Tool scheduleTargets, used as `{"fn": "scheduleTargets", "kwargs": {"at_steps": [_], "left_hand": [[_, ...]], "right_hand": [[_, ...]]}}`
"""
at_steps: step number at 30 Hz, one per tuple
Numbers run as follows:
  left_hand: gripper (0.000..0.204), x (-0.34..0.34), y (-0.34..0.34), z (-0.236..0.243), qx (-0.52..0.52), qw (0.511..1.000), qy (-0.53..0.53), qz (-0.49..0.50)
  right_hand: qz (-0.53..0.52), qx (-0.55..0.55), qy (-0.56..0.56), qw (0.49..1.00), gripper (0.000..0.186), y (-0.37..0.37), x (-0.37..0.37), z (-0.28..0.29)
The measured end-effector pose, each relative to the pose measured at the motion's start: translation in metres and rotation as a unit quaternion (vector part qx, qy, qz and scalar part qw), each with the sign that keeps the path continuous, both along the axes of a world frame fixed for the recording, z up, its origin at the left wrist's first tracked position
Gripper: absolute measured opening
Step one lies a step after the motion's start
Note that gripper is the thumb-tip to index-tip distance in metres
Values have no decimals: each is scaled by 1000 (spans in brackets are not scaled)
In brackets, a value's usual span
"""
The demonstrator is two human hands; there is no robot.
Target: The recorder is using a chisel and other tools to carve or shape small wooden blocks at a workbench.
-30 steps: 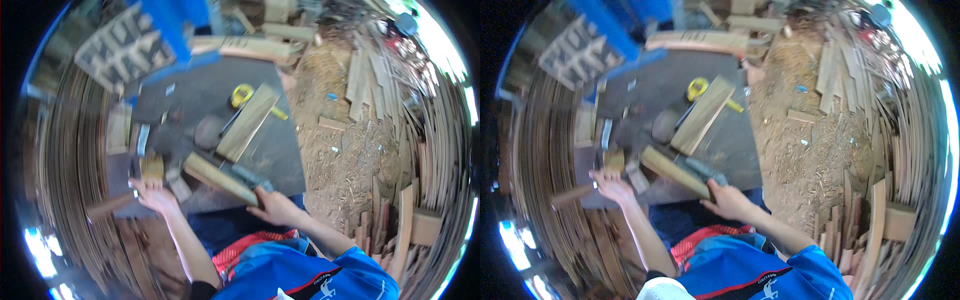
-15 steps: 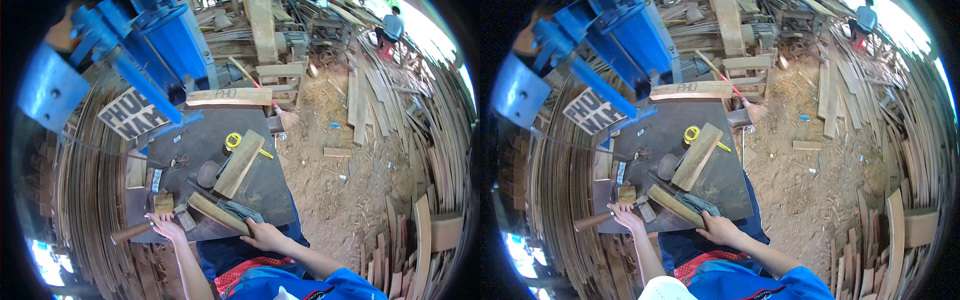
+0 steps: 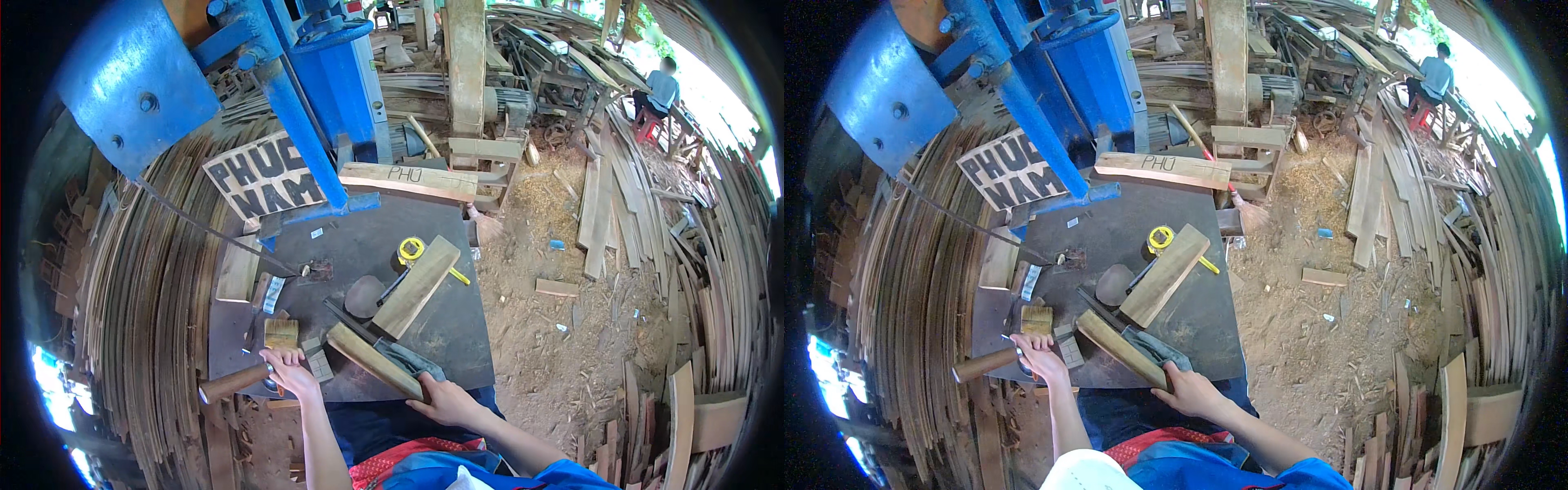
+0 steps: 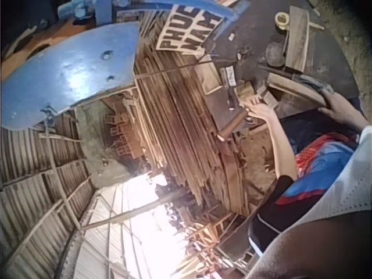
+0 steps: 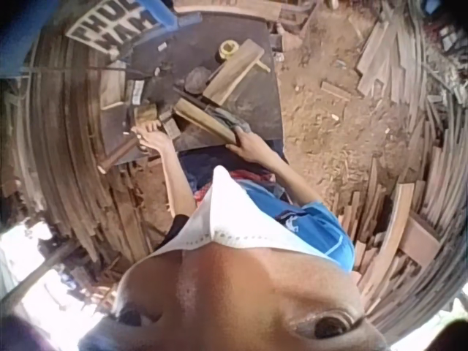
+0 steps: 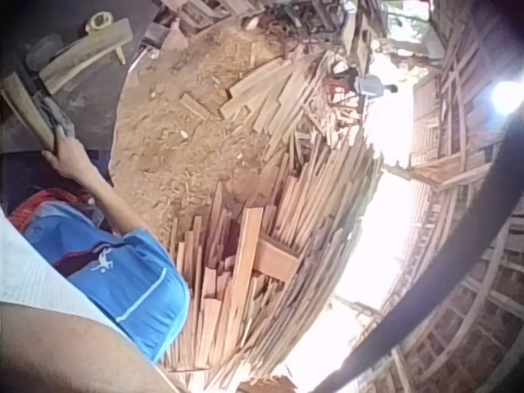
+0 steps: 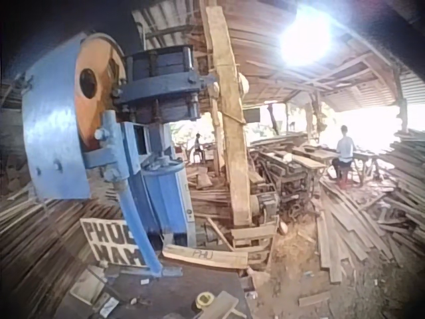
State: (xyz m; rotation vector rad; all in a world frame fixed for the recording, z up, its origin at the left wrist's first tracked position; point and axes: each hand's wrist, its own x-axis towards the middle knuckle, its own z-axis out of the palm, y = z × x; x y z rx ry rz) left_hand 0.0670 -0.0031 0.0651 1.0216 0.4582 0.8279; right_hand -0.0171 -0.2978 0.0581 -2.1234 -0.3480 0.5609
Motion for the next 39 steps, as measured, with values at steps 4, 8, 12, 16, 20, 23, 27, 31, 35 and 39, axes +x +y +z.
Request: {"fn": "scheduleTargets", "kwargs": {"at_steps": [4,8,12,16,20,23,27,31,35,39], "left_hand": [[48,-3,6,1,29,1000,-10,7],[49,-4,12,2,25,999,-32,-1],[51,-5,10,8,4,999,-43,0],[52,-9,12,10,23,999,-31,5],[54,-13,11,13,22,999,-24,14],[55,-16,15,11,13,1000,-21,16],[55,-19,17,13,10,1000,-10,12],[55,-18,20,10,8,999,-8,30],[55,-20,18,11,-6,1000,-11,23],[55,-24,15,14,-15,999,-11,27]], "right_hand": [[4,-8,4,1000,55,0,2,2],[1,-8,-2,1000,55,1,1,0],[7,-6,-1,1000,54,1,2,2],[5,-7,2,1000,53,1,2,4],[-1,-14,2,1000,52,2,2,8],[2,-7,10,1000,52,1,3,6],[0,-9,3,1000,52,1,3,10],[-1,-16,6,1000,52,2,4,12],[-4,-15,8,1000,53,1,0,12],[-6,-21,6,1000,53,0,-5,11]]}}
